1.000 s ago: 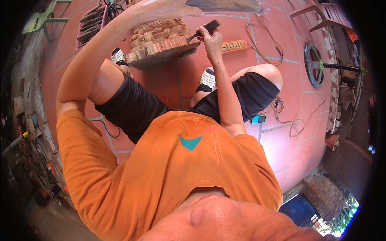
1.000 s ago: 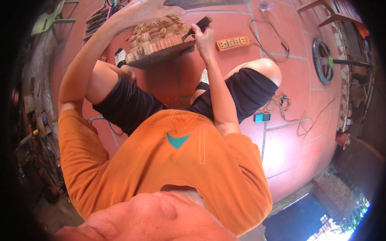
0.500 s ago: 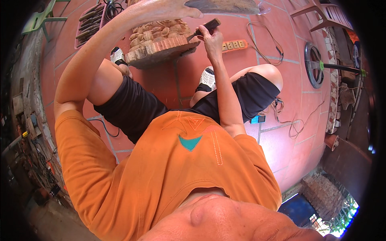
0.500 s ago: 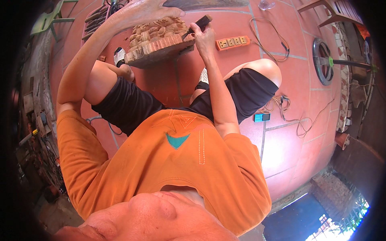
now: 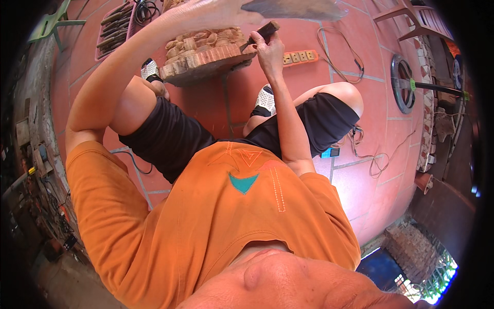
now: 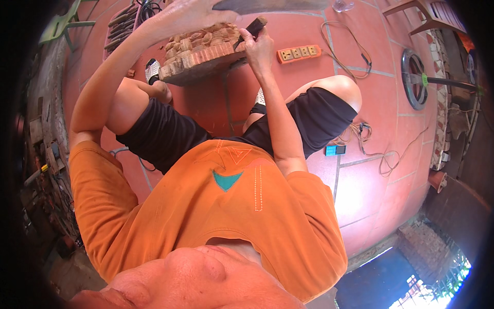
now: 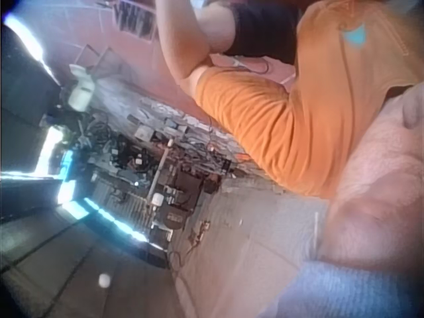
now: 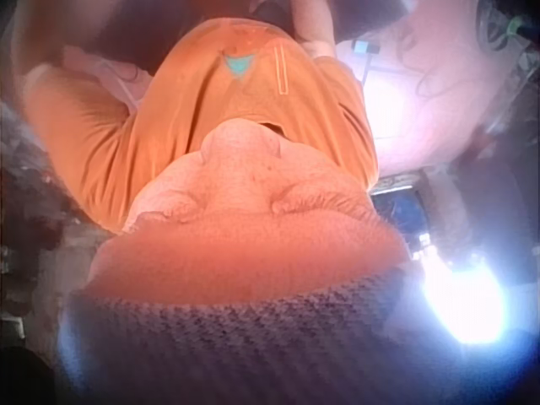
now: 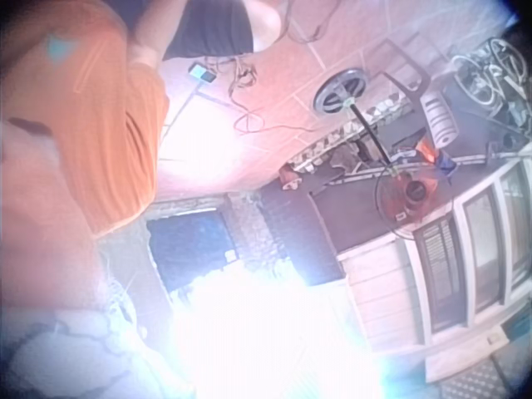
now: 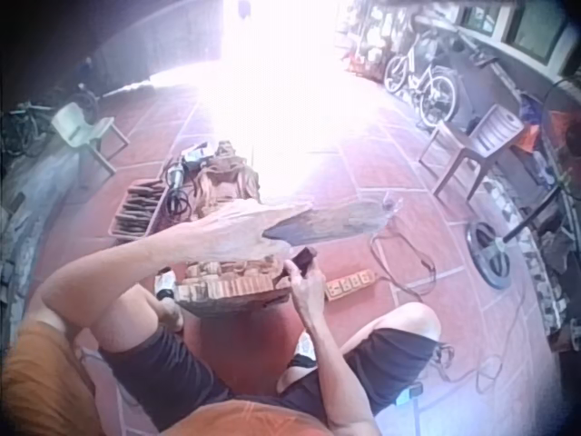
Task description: The person sits on the floor and carves a wooden sculpture using a chisel and mallet. They repeatedly strike the chisel to shape the wood, focusing on detailed areas of the piece.
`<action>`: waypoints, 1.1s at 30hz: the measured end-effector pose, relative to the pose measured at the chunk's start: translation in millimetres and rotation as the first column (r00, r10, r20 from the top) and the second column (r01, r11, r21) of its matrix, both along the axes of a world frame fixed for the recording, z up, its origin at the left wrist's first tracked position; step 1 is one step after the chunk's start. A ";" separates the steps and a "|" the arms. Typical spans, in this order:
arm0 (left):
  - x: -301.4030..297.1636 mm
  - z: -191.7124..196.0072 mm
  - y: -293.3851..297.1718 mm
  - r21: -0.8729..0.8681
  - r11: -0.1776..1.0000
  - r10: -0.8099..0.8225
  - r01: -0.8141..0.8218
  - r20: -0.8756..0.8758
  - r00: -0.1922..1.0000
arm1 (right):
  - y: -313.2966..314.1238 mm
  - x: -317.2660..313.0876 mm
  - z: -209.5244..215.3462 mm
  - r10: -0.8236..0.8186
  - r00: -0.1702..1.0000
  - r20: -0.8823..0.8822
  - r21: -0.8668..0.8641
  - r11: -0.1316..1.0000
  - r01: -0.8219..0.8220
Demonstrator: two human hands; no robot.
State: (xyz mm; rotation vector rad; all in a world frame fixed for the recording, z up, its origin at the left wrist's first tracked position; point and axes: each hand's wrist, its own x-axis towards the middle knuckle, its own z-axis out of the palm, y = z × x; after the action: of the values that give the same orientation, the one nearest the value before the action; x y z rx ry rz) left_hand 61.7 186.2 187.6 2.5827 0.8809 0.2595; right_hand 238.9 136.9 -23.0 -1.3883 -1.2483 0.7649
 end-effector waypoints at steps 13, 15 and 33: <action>5.2 6.3 -2.6 0.006 1.000 0.014 -0.015 0.155 0.988 | -0.1 3.2 -3.3 0.014 1.000 0.028 -0.027 1.000 -0.013; 2.0 -15.4 3.5 -0.013 1.000 -0.020 0.023 0.195 0.981 | 1.8 2.5 -4.6 0.013 0.999 0.030 -0.041 0.999 -0.012; -11.2 -12.4 3.1 -0.001 1.000 -0.008 0.008 -0.106 0.994 | -7.3 7.4 -0.1 0.018 0.920 -0.392 -0.103 0.993 -0.064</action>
State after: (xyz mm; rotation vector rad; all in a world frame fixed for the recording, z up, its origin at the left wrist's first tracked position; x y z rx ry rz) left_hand 50.5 189.3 175.2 2.6191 0.9068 0.1207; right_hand 246.2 129.6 -23.2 -1.2248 -0.9329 1.0980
